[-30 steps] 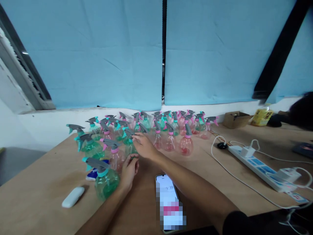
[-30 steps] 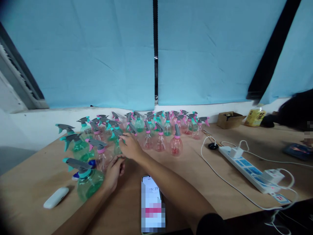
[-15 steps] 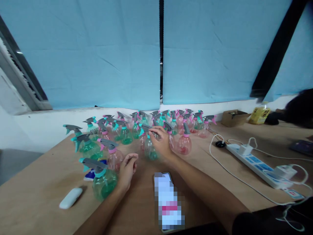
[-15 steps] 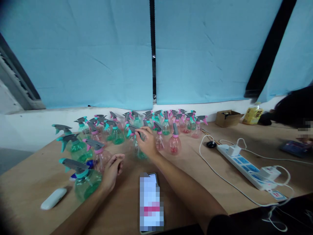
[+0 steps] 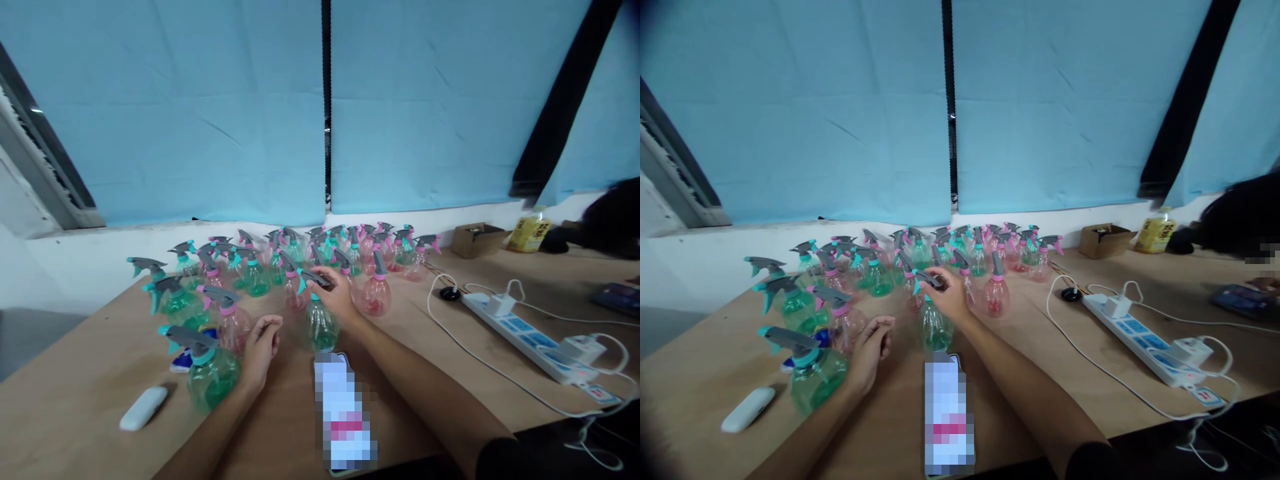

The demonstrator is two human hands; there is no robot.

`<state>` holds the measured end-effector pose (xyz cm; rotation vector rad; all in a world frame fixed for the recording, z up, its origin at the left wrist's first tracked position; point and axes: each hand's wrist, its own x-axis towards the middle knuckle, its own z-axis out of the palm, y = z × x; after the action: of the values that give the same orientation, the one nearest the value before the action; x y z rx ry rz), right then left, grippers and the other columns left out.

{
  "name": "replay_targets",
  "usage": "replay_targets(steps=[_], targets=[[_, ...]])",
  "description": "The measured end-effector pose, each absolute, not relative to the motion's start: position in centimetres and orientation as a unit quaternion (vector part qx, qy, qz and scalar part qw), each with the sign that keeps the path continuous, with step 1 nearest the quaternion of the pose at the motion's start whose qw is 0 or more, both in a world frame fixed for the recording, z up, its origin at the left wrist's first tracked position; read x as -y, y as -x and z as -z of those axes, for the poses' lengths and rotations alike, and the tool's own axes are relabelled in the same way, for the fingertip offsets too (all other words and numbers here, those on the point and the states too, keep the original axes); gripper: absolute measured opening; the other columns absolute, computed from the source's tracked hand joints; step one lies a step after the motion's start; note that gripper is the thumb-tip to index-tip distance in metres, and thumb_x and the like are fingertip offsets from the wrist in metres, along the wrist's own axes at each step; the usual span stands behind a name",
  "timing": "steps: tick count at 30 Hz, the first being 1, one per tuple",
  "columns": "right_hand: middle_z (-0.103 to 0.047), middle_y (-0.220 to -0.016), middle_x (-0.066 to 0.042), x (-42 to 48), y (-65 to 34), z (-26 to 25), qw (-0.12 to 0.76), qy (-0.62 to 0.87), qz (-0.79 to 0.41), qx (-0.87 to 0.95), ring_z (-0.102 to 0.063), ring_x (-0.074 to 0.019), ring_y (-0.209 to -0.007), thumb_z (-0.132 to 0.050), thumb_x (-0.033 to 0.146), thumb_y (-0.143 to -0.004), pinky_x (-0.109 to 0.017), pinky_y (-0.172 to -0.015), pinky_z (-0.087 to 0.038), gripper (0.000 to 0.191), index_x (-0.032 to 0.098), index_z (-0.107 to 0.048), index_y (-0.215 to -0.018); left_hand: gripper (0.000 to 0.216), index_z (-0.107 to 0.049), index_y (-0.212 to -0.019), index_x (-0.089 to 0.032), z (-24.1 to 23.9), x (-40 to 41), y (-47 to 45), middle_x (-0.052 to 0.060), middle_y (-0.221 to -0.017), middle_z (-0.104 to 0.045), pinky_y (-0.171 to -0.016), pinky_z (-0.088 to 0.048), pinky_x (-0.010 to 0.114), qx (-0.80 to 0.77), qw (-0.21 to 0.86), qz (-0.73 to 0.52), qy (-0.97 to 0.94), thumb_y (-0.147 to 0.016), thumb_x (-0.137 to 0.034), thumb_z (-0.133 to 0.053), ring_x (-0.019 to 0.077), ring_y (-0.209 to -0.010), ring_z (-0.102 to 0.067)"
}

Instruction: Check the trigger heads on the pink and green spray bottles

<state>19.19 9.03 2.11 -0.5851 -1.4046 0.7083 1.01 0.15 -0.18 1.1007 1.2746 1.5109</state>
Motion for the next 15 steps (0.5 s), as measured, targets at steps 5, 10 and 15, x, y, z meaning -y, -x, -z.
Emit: replay_targets(steps=[5, 10, 15], targets=[[-0.069, -0.085, -0.001, -10.0, -19.9, -1.8, 0.554, 0.242, -0.460, 0.651, -0.063, -0.0157, -0.077, -0.072, 0.031, -0.071, -0.027, -0.073, -0.048, 0.032, 0.017, -0.069, -0.100, 0.025, -0.061, -0.084, -0.020, 0.4, -0.3, -0.9, -0.008, -0.052, -0.045, -0.040, -0.020, 0.015, -0.514, 0.421, -0.602, -0.444, -0.071, -0.041, -0.066, 0.0053, -0.043, -0.034], [-0.068, -0.074, 0.001, -10.0, -20.4, -2.9, 0.453, 0.181, -0.564, 0.667, -0.063, -0.0137, -0.066, -0.065, 0.019, -0.066, -0.026, -0.069, -0.049, 0.025, 0.017, -0.067, -0.091, 0.026, -0.061, -0.084, -0.020, 0.4, -0.4, -0.8, -0.009, -0.053, -0.045, -0.040, -0.020, 0.015, -0.512, 0.419, -0.603, -0.445, -0.071, -0.041, -0.067, 0.0055, -0.042, -0.034], [-0.071, -0.087, -0.002, -8.3, -20.2, -4.9, 0.366, 0.106, -0.602, 0.702, -0.067, -0.0147, -0.073, -0.059, 0.014, -0.070, -0.028, -0.072, -0.051, 0.034, 0.020, -0.063, -0.104, 0.026, -0.061, -0.085, -0.021, 0.5, -0.5, -0.8, -0.009, -0.052, -0.045, -0.039, -0.020, 0.015, -0.507, 0.420, -0.606, -0.446, -0.071, -0.041, -0.067, 0.0055, -0.042, -0.034]])
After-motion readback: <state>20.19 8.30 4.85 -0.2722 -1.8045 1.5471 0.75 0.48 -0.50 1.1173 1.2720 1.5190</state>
